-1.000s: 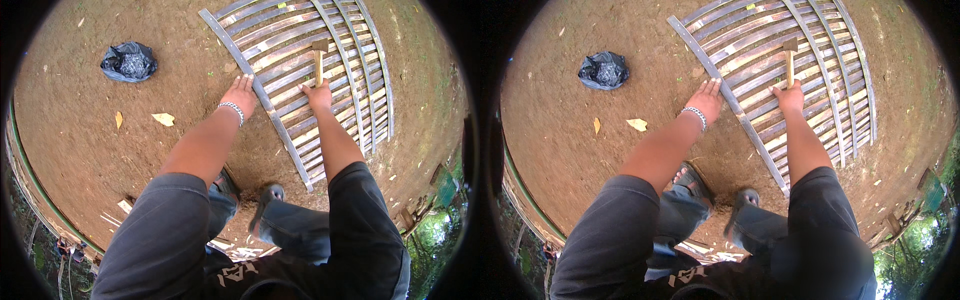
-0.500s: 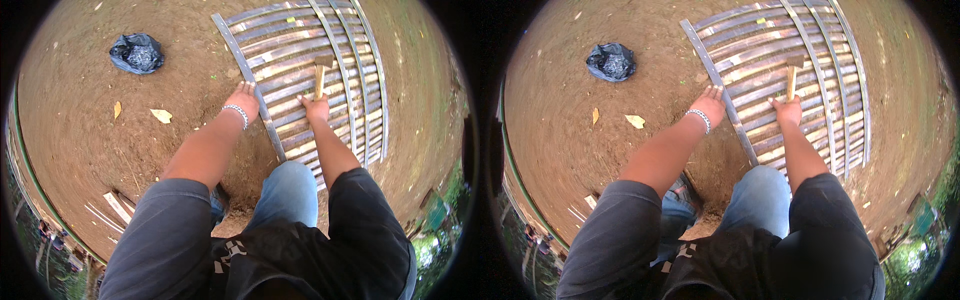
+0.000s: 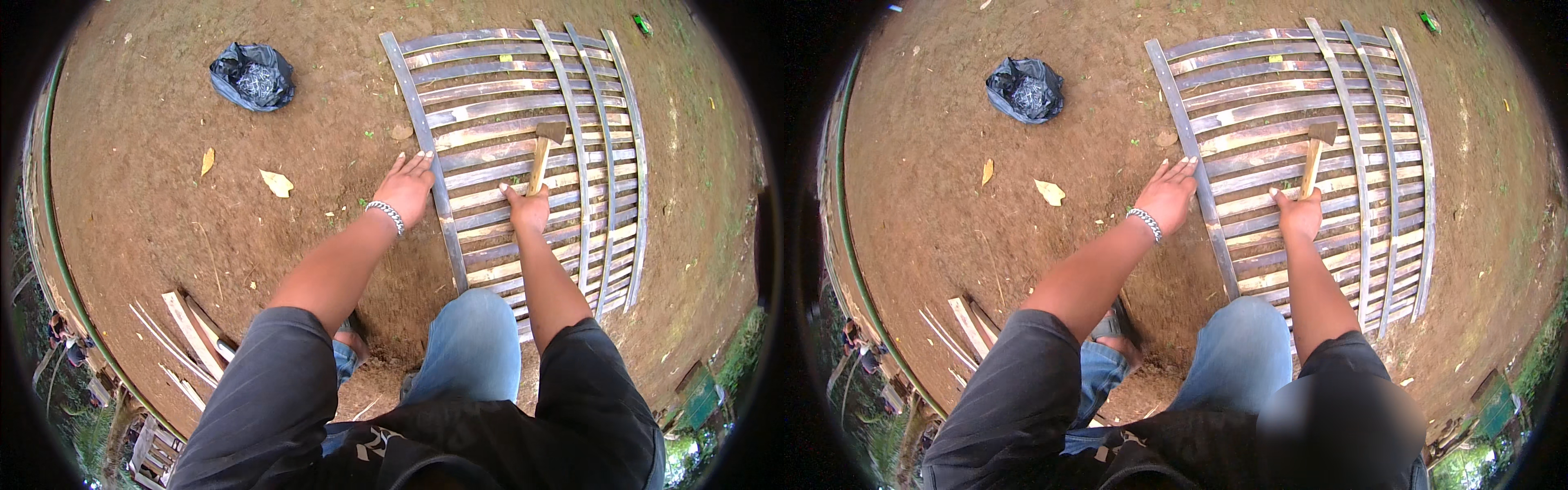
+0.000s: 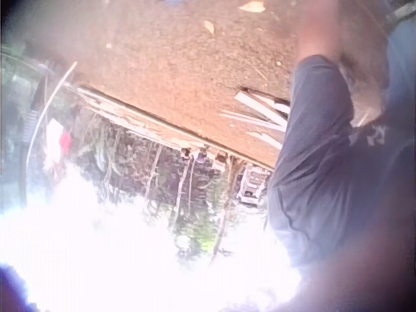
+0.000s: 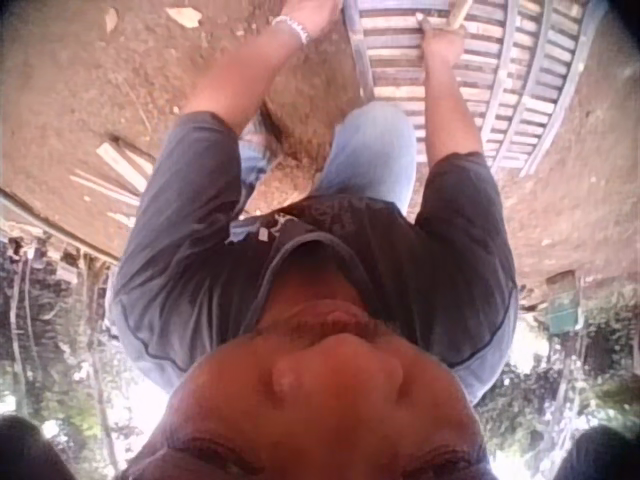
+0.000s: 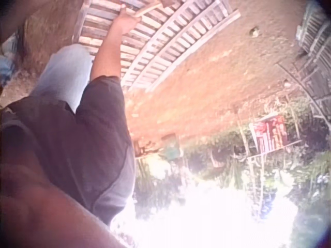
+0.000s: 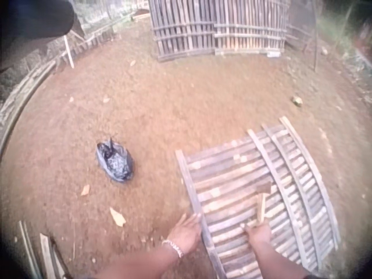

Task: The person assembles a wooden lattice structure on the ground using a hammer and nails. They pick up nails from a black bag, position them on the wooden slats, and hammer them in to secure the pieces together.

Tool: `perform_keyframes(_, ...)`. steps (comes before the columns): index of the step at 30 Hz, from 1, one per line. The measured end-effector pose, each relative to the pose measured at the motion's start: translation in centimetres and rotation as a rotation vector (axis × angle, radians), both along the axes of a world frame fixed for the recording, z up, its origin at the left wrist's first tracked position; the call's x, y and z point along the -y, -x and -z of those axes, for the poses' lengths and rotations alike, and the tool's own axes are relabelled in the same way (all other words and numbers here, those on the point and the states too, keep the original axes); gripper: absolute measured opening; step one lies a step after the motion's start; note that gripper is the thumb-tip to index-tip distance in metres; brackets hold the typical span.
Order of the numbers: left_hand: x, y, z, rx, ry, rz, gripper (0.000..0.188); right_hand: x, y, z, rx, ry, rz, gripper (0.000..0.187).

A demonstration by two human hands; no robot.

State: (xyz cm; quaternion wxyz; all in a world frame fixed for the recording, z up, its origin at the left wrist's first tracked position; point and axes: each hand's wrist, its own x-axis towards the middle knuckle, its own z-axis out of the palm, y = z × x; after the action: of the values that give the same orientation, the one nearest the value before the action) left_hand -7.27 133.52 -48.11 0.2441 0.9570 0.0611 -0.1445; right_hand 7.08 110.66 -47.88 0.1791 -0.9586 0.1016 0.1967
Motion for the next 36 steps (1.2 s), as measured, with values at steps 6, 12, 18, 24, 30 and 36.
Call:
perform_keyframes(6,1.3,-1.3,1.5,0.385,0.257,-0.529,0.013,0.5,-0.2,0.8,0.002,-0.020,-0.019,0.089)
perform_keyframes(12,5.7,-3.2,1.8,0.643,0.539,-0.669,0.012,0.0,0.1,-0.3,0.004,-0.033,-0.037,0.084)
perform_keyframes(18,8.1,-5.5,6.0,0.764,0.408,-0.845,0.014,0.8,0.1,0.9,0.075,-0.074,-0.088,0.078)
perform_keyframes(24,8.0,-5.3,6.1,0.753,0.328,-0.868,0.014,-0.2,0.7,0.0,0.045,-0.094,-0.084,0.078)
perform_keyframes(30,10.3,-5.7,5.2,0.784,0.365,-1.129,0.015,1.1,0.0,1.2,0.098,-0.071,-0.120,0.080)
perform_keyframes(36,10.3,-6.5,6.5,0.801,0.290,-1.433,0.016,2.7,-0.3,2.7,-0.030,-0.137,-0.042,0.080)
